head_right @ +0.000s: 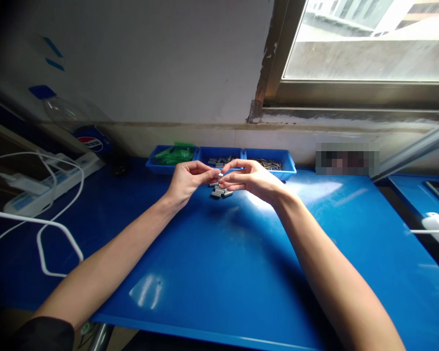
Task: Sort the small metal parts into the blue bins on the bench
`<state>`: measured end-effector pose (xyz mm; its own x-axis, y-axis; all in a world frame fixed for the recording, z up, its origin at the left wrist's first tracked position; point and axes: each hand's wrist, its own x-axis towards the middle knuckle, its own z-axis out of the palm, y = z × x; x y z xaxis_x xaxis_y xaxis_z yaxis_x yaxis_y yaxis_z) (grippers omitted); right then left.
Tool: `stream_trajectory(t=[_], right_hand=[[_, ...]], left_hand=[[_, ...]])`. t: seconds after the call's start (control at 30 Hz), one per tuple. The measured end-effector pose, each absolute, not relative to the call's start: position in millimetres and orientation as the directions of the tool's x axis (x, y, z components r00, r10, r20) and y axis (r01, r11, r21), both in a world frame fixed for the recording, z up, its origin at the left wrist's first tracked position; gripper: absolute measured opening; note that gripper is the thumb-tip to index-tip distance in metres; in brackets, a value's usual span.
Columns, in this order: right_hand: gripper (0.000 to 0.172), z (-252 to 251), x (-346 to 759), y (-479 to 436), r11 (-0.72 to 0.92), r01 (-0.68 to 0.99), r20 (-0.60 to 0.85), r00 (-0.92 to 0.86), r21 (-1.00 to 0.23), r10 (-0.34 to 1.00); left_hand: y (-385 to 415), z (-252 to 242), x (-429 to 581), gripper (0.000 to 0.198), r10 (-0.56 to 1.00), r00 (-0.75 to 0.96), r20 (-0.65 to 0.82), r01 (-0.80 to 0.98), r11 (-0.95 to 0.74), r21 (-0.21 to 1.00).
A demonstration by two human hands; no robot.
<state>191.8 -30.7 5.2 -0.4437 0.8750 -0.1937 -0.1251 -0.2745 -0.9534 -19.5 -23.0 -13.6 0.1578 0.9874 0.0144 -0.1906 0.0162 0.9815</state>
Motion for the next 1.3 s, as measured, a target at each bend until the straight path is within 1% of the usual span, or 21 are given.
stream_trajectory(t=[0.07,0.13,0.23,0.3,0.37,0.43,0.47,0.53,0.6,0.7,0.8,0.87,0.97,1.1,1.2,1.3], right_hand=[[0.032,4.6,191.1,-30.2,-0.244,-0.13,-0.169,-0.421,-0.961,0.891],[0.032,3.2,190.6,-29.3,-0.213,-0.099,-0.162,-0.376,-0.972,0.912],[0.035,1.1,190.3,-28.3,-0.213,-0.055,-0.18,-0.355,-0.975,0.917],[0.037,0.7,190.4,-28.2,-0.21,-0.045,-0.18,-0.36,-0.977,0.915],[0.038,1.4,190.4,-28.4,-0.172,-0.023,-0.156,-0.323,-0.985,0.933],[0.04,2.4,190.6,-28.2,-0.105,0.031,-0.109,-0.228,-0.994,0.967],[0.041,2.8,190.6,-27.7,-0.072,0.065,-0.082,-0.17,-0.995,0.982],[0.042,3.2,190.8,-26.4,-0.023,0.123,-0.031,-0.064,-0.992,0.997],[0.043,3.5,190.6,-25.0,-0.001,0.141,-0.002,-0.004,-0.99,1.0],[0.039,5.0,189.4,-24.5,-0.002,0.131,-0.001,0.008,-0.991,1.0],[0.031,7.3,187.8,-25.9,-0.017,0.141,-0.02,-0.021,-0.99,1.0],[0.027,7.9,187.3,-26.6,-0.024,0.158,-0.032,-0.048,-0.987,0.998],[0.025,6.3,187.6,-26.5,-0.035,0.181,-0.052,-0.088,-0.983,0.995],[0.027,2.4,188.9,-25.5,-0.074,0.227,-0.112,-0.161,-0.971,0.981],[0.029,0.3,190.2,-25.8,-0.072,0.279,-0.137,-0.223,-0.958,0.965],[0.031,-0.6,191.8,-26.5,-0.042,0.339,-0.146,-0.288,-0.94,0.946]], left_hand=[[-23.1,-15.1,-18.7,0.047,0.986,0.166,0.005,-0.193,0.027,0.981],[-23.2,-17.6,-18.3,0.047,0.983,0.182,0.004,-0.198,0.033,0.98],[-23.2,-21.5,-18.6,0.047,0.974,0.224,0.022,-0.217,0.028,0.976],[-22.2,-22.9,-20.1,0.047,0.96,0.279,0.038,-0.197,0.019,0.98],[-19.7,-22.9,-23.9,0.044,0.945,0.32,0.065,-0.108,-0.032,0.994],[-15.7,-21.8,-30.3,0.035,0.928,0.351,0.123,0.078,-0.16,0.984],[-13.4,-21.1,-34.3,0.029,0.911,0.381,0.157,0.192,-0.245,0.95],[-9.2,-19.6,-42.4,0.018,0.845,0.495,0.201,0.388,-0.422,0.82],[-6.6,-18.5,-48.4,0.013,0.766,0.613,0.195,0.477,-0.556,0.681],[-6.6,-17.3,-50.9,0.013,0.71,0.689,0.146,0.536,-0.636,0.556],[-8.2,-17.0,-49.2,0.007,0.706,0.703,0.086,0.581,-0.641,0.502],[-8.6,-17.7,-48.8,0.008,0.693,0.718,0.069,0.578,-0.648,0.496],[-8.1,-19.1,-50.4,0.009,0.682,0.729,0.054,0.558,-0.639,0.529],[-7.4,-19.2,-52.9,0.005,0.703,0.71,0.05,0.551,-0.598,0.582],[-7.0,-18.0,-55.0,0.007,0.685,0.725,0.069,0.509,-0.601,0.616],[-6.1,-17.2,-57.7,0.014,0.677,0.732,0.079,0.483,-0.597,0.641]])
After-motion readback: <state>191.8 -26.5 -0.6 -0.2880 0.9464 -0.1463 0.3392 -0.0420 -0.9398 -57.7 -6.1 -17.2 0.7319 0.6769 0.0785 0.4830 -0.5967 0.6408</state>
